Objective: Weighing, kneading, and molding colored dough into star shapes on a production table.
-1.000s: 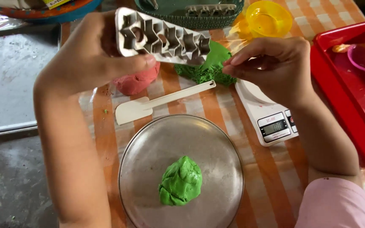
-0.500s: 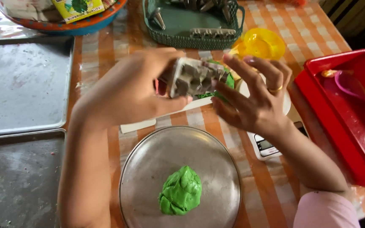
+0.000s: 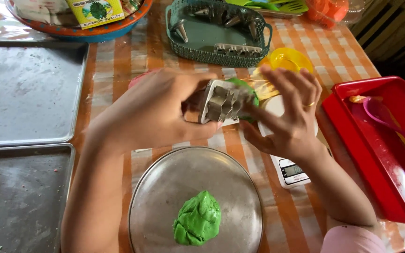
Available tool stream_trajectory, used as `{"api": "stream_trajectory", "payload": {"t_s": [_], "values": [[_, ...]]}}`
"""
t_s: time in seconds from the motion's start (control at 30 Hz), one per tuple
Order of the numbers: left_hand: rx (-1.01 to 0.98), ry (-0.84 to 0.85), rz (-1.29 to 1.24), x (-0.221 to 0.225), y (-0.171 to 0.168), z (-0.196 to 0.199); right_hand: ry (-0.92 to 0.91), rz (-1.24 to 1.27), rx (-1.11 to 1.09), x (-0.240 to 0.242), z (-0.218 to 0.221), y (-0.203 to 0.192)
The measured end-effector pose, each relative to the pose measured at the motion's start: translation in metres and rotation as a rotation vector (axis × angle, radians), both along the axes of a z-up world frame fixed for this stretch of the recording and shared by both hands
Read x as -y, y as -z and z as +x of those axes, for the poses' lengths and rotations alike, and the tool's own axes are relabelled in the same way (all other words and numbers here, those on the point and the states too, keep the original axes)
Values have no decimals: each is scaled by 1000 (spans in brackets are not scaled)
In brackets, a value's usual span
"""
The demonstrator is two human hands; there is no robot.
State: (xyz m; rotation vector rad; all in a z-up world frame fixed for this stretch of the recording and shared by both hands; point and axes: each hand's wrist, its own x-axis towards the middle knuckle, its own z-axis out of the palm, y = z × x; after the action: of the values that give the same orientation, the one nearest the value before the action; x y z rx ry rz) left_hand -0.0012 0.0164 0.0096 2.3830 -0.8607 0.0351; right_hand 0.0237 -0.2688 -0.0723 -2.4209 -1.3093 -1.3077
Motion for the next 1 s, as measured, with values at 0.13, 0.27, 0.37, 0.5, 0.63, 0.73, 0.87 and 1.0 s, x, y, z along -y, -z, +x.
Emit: {"api": "stream_trajectory", "payload": {"t_s": [0.13, 0.27, 0.37, 0.5, 0.63, 0.73, 0.87, 1.0], "values": [[-191, -171, 195, -2, -4, -1, -97, -273, 189, 9, 5, -8], [-403, -101, 123, -3, -6, 1, -61, -376, 331, 10, 6, -1], [-397, -9, 69, -4, -1, 2, -101, -364, 390, 4, -1, -4], [-234, -35, 65, -6, 2, 2, -134, -262, 213, -1, -3, 6], [-30, -6, -27, -6, 5, 4, -219, 82, -303, -20, -15, 10], [99, -32, 51, -1, 9, 6, -344, 173, -810, -27, -31, -18], [362, -10, -5, 17, 28, 13, -579, 411, -1234, -16, -24, -18], [922, -27, 93, 43, 53, 30, -795, 921, -1450, -4, -12, -9]]}}
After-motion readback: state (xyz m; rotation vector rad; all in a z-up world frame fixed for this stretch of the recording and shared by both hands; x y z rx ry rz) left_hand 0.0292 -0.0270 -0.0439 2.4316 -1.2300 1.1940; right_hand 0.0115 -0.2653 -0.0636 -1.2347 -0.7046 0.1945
